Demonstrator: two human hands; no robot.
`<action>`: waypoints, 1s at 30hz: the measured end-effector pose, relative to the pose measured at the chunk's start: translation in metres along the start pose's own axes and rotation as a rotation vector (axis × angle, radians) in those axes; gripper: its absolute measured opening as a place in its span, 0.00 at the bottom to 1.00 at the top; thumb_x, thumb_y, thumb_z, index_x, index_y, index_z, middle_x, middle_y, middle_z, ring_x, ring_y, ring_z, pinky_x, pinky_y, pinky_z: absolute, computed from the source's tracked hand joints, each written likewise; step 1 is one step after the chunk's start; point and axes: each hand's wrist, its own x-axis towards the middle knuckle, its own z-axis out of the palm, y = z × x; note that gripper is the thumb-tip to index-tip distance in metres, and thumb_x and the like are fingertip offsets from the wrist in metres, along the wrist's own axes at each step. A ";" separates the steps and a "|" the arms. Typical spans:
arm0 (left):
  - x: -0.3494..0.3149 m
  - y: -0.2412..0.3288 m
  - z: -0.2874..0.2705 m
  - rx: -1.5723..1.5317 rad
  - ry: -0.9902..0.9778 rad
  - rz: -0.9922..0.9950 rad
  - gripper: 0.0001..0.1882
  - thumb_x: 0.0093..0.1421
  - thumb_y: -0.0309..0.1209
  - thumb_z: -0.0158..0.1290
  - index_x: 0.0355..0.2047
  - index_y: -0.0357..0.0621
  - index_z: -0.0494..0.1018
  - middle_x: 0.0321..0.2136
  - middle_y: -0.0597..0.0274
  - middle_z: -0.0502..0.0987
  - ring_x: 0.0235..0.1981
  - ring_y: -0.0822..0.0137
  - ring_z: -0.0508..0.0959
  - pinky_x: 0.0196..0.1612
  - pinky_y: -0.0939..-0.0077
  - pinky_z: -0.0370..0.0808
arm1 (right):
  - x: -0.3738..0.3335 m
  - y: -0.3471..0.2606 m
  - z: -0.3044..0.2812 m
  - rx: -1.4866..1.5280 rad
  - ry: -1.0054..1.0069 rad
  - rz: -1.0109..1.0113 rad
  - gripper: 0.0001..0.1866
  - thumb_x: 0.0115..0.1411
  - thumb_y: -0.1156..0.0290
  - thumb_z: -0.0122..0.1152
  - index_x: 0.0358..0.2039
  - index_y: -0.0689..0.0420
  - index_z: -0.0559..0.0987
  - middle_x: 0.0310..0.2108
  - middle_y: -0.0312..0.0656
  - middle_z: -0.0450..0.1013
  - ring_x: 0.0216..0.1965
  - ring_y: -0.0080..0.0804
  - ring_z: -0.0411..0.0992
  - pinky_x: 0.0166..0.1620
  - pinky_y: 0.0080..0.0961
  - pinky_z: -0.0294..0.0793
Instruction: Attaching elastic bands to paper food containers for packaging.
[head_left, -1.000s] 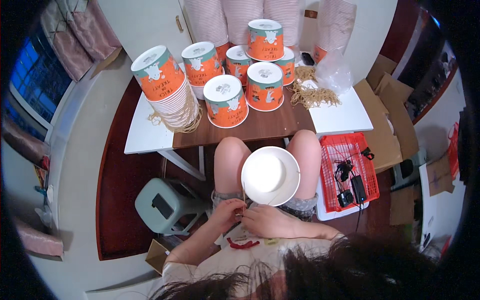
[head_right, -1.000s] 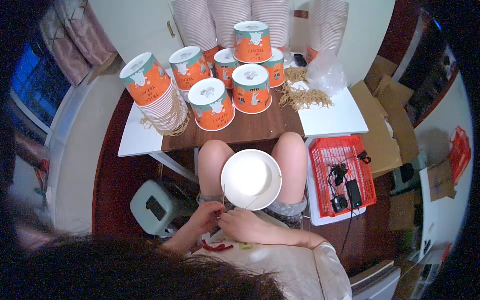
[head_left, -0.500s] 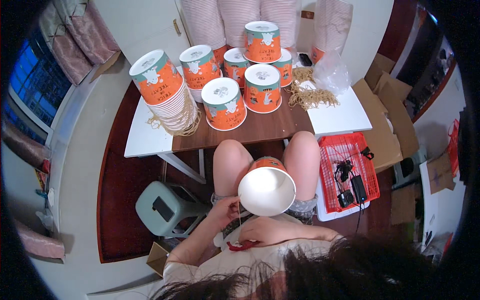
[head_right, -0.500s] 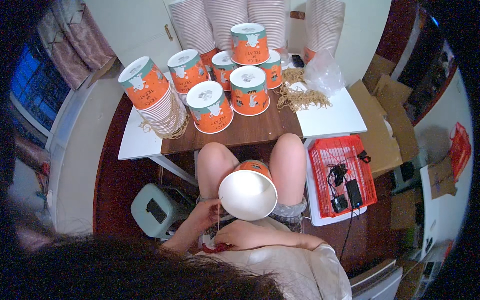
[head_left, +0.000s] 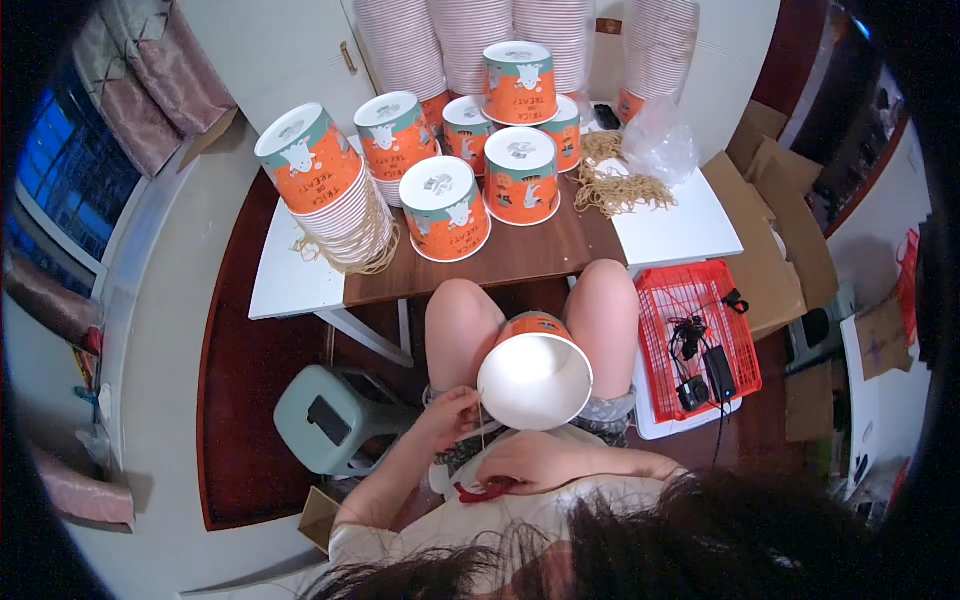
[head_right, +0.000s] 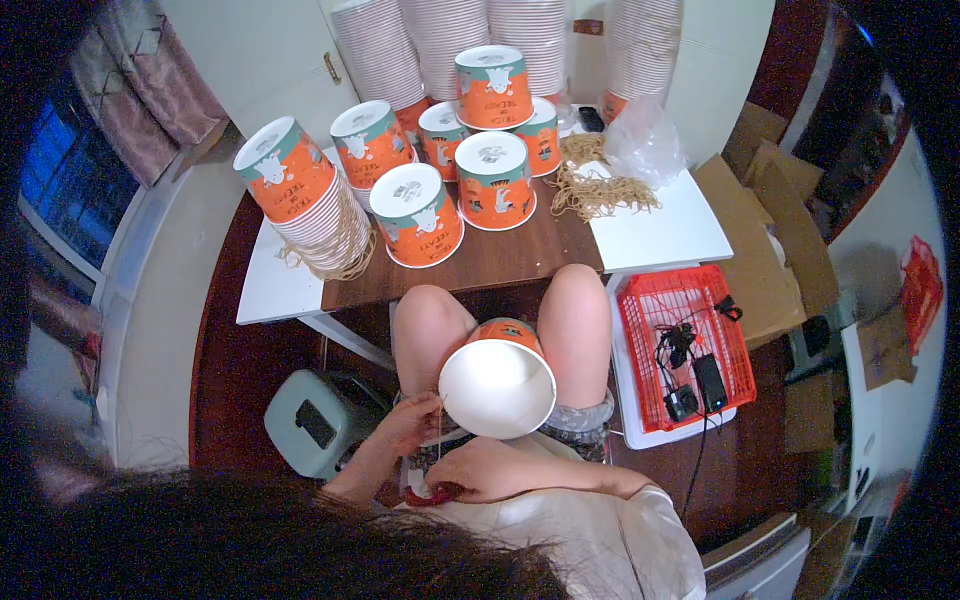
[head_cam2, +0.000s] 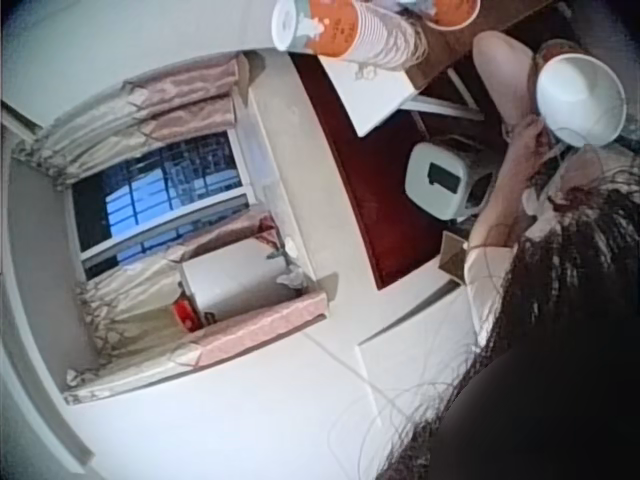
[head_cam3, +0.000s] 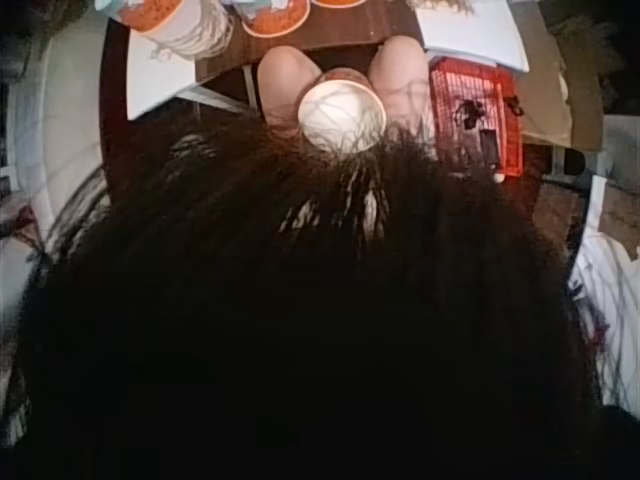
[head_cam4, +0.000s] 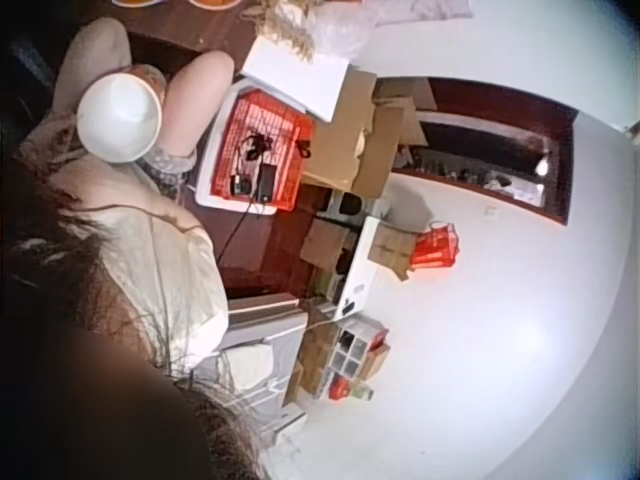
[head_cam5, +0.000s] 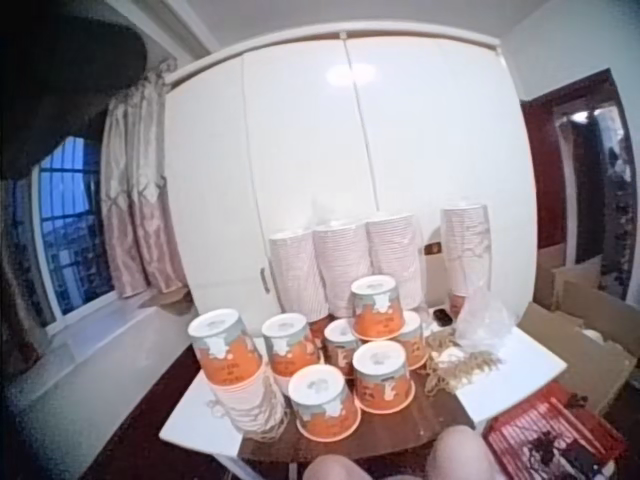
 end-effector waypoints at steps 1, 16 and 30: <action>0.002 0.002 -0.001 0.093 0.025 0.008 0.06 0.56 0.32 0.47 0.25 0.46 0.67 0.19 0.73 0.65 0.19 0.79 0.64 0.18 0.85 0.60 | -0.001 -0.007 -0.008 -0.062 -0.028 0.051 0.18 0.42 0.70 0.57 0.36 0.55 0.69 0.30 0.41 0.68 0.33 0.39 0.68 0.34 0.32 0.68; 0.002 0.084 0.044 1.266 0.036 1.130 0.07 0.46 0.28 0.50 0.16 0.39 0.64 0.15 0.54 0.67 0.17 0.62 0.68 0.22 0.71 0.65 | -0.009 -0.062 -0.072 -0.531 0.067 -0.031 0.12 0.46 0.68 0.53 0.33 0.55 0.72 0.24 0.37 0.66 0.24 0.31 0.70 0.25 0.26 0.71; -0.142 0.337 -0.003 1.572 1.498 2.054 0.08 0.42 0.26 0.52 0.21 0.43 0.63 0.24 0.58 0.66 0.20 0.56 0.72 0.20 0.66 0.70 | 0.208 0.007 -0.176 -1.213 0.547 -0.495 0.08 0.43 0.69 0.50 0.25 0.56 0.73 0.29 0.36 0.65 0.35 0.29 0.64 0.36 0.26 0.62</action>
